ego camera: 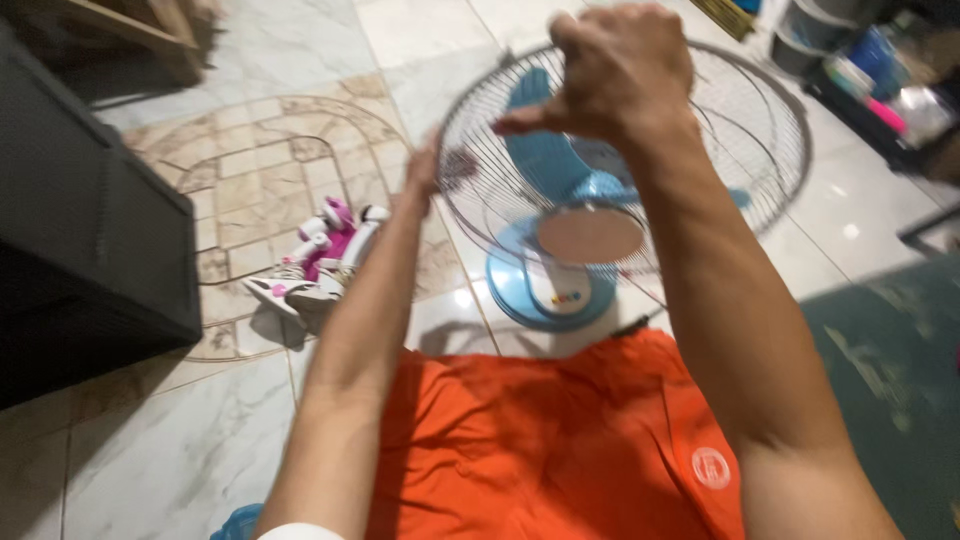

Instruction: The person assembles a standing electric fan by attaching the front grille, inserting the fan blades, securing the rear cap, and attaching the rear grille. They then use a screwdriver to attach blades to a second fan unit.

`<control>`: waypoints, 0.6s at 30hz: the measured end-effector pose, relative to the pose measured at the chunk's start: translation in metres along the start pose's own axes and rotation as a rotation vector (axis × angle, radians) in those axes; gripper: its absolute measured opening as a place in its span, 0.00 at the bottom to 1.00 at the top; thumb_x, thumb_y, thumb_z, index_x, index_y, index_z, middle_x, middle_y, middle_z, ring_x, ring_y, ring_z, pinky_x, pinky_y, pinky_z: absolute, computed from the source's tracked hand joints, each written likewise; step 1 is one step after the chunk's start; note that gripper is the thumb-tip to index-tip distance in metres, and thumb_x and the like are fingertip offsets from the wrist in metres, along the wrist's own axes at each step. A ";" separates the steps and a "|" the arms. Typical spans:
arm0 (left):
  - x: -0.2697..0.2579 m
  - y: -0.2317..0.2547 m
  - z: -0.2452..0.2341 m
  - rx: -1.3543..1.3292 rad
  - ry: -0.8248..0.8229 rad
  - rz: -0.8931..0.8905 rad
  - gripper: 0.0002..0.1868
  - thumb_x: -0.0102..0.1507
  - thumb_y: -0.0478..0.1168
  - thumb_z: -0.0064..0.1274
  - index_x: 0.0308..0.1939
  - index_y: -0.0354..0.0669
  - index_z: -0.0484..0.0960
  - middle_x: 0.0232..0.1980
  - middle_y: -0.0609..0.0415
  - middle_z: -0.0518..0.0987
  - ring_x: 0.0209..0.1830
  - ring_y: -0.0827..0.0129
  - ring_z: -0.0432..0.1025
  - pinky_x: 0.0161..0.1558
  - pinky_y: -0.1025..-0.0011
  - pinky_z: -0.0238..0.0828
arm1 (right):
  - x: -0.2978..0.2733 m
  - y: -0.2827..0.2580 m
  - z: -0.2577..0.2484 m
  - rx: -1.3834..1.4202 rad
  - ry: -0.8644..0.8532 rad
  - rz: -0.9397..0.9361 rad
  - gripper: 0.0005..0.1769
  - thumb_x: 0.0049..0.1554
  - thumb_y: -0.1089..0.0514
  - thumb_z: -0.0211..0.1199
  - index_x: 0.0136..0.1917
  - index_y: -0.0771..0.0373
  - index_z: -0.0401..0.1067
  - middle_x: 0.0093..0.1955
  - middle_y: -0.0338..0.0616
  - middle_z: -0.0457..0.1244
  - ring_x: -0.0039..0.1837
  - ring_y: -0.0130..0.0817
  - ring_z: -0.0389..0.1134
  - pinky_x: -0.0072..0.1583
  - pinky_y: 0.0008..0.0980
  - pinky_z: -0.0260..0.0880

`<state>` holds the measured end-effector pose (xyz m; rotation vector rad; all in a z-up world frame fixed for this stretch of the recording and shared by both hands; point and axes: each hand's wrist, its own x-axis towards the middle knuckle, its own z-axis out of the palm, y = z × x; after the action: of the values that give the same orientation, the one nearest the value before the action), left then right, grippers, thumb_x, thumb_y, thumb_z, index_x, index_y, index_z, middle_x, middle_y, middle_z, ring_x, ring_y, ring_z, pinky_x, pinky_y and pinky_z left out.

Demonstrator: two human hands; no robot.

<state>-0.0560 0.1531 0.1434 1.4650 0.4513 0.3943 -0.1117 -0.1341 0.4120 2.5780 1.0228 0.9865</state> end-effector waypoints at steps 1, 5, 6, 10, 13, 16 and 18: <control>0.002 0.019 0.002 0.035 -0.032 0.044 0.38 0.64 0.69 0.40 0.49 0.38 0.86 0.42 0.50 0.88 0.41 0.65 0.81 0.45 0.64 0.76 | -0.002 0.003 0.002 -0.023 0.100 -0.030 0.56 0.33 0.01 0.53 0.39 0.55 0.78 0.27 0.36 0.63 0.28 0.26 0.62 0.32 0.28 0.61; -0.012 0.112 0.015 0.043 -0.184 0.311 0.43 0.64 0.69 0.36 0.42 0.31 0.90 0.39 0.44 0.89 0.39 0.62 0.84 0.46 0.64 0.78 | -0.001 0.004 -0.001 0.024 0.118 -0.021 0.57 0.31 0.02 0.55 0.42 0.56 0.78 0.32 0.40 0.66 0.32 0.32 0.68 0.36 0.32 0.69; -0.018 0.133 0.027 0.058 -0.210 0.376 0.42 0.63 0.68 0.37 0.43 0.31 0.90 0.39 0.43 0.90 0.40 0.60 0.84 0.47 0.63 0.78 | -0.001 0.003 -0.003 0.073 0.023 0.016 0.59 0.31 0.02 0.57 0.45 0.58 0.78 0.33 0.42 0.67 0.32 0.34 0.69 0.35 0.33 0.69; -0.038 0.196 0.076 0.082 -0.499 0.437 0.42 0.62 0.70 0.36 0.55 0.37 0.85 0.54 0.42 0.85 0.56 0.55 0.79 0.56 0.44 0.73 | -0.003 0.002 -0.010 0.146 -0.071 0.033 0.58 0.33 0.06 0.59 0.55 0.55 0.77 0.41 0.47 0.68 0.44 0.41 0.71 0.48 0.42 0.70; -0.053 0.209 0.094 0.285 -0.528 0.428 0.43 0.63 0.73 0.31 0.65 0.47 0.77 0.64 0.47 0.77 0.65 0.56 0.69 0.59 0.38 0.64 | -0.004 0.005 -0.005 0.192 0.040 -0.025 0.58 0.34 0.07 0.63 0.59 0.55 0.76 0.52 0.49 0.67 0.57 0.45 0.68 0.58 0.49 0.67; -0.067 0.218 0.094 0.362 -0.601 0.376 0.44 0.61 0.71 0.40 0.76 0.58 0.57 0.63 0.46 0.80 0.65 0.54 0.72 0.60 0.38 0.64 | -0.016 0.031 0.002 0.254 0.319 -0.121 0.57 0.43 0.11 0.69 0.67 0.56 0.72 0.66 0.50 0.64 0.70 0.50 0.62 0.66 0.55 0.60; -0.074 0.221 0.086 0.368 -0.640 0.300 0.42 0.60 0.74 0.33 0.70 0.55 0.62 0.57 0.44 0.85 0.62 0.57 0.76 0.58 0.42 0.66 | -0.041 0.048 0.007 0.364 0.512 -0.123 0.52 0.51 0.16 0.72 0.73 0.53 0.70 0.76 0.49 0.60 0.79 0.50 0.56 0.77 0.59 0.53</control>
<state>-0.0708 0.0567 0.3720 1.9207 -0.2268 0.0569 -0.1036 -0.1968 0.4042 2.5376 1.5963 1.6045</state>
